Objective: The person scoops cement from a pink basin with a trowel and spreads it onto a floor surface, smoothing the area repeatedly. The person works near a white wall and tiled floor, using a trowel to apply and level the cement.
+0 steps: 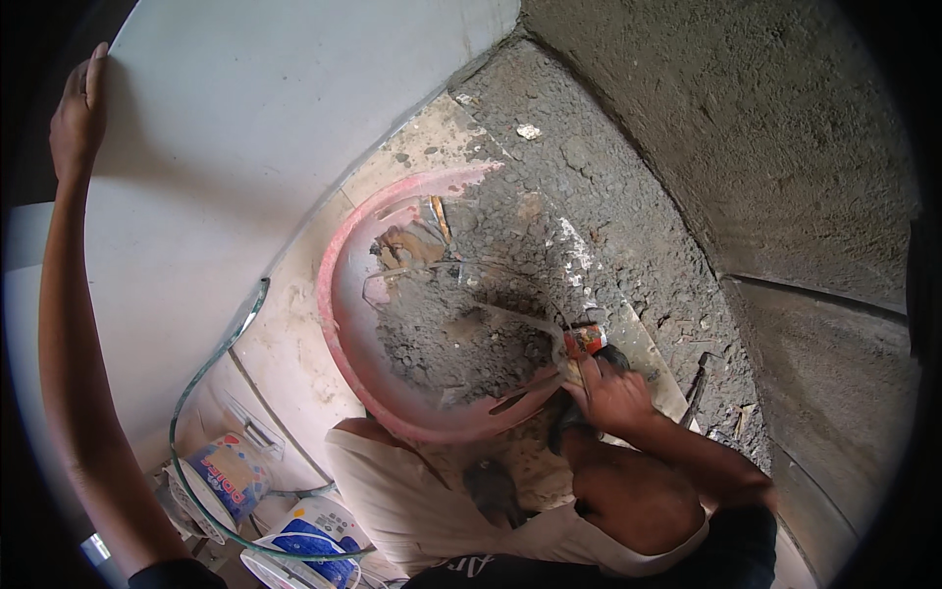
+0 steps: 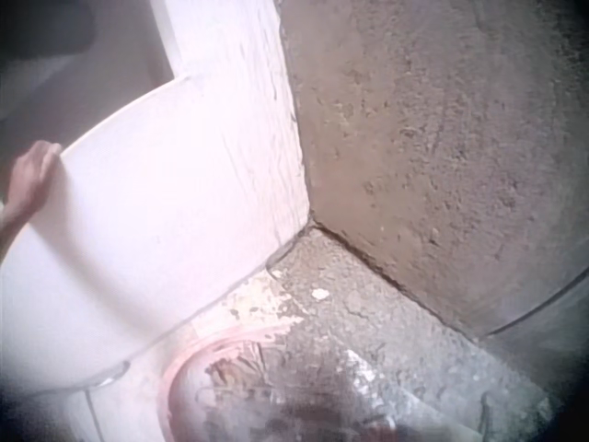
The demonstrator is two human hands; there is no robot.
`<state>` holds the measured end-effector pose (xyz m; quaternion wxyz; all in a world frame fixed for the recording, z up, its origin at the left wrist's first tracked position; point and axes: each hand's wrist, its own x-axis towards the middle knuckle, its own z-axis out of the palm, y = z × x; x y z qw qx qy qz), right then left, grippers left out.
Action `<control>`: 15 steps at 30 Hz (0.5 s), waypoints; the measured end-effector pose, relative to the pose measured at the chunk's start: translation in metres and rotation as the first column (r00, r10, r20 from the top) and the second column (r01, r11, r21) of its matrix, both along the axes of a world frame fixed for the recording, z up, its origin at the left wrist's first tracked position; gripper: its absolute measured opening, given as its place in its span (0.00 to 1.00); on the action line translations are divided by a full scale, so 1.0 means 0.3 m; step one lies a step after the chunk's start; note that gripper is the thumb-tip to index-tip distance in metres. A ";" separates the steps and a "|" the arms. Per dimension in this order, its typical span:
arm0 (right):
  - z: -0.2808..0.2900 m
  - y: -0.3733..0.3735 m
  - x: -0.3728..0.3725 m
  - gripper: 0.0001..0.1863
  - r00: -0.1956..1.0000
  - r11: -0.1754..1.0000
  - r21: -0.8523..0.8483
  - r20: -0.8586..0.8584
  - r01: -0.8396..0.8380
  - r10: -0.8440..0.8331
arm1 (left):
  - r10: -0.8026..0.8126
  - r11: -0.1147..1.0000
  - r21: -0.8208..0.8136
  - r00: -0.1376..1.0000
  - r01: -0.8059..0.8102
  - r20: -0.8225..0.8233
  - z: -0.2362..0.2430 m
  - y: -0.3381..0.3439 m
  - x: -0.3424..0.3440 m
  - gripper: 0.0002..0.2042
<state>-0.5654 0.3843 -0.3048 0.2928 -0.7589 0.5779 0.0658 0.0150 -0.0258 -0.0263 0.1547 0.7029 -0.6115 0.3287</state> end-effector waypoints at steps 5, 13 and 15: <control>-0.179 -0.426 0.072 0.17 0.999 0.937 -0.348 -0.042 -0.021 0.007 | -0.071 0.997 0.002 0.996 0.071 0.056 0.116 0.047 -0.041 0.37; -0.136 -0.359 0.094 0.18 0.998 0.989 0.137 -0.021 -0.059 0.063 | -0.012 1.000 -0.019 0.999 0.013 0.050 0.073 0.047 -0.048 0.37; -0.078 -0.262 0.122 0.19 0.997 0.985 0.157 -0.008 -0.070 0.072 | -0.028 1.000 0.009 0.999 0.027 0.035 0.075 0.043 -0.055 0.37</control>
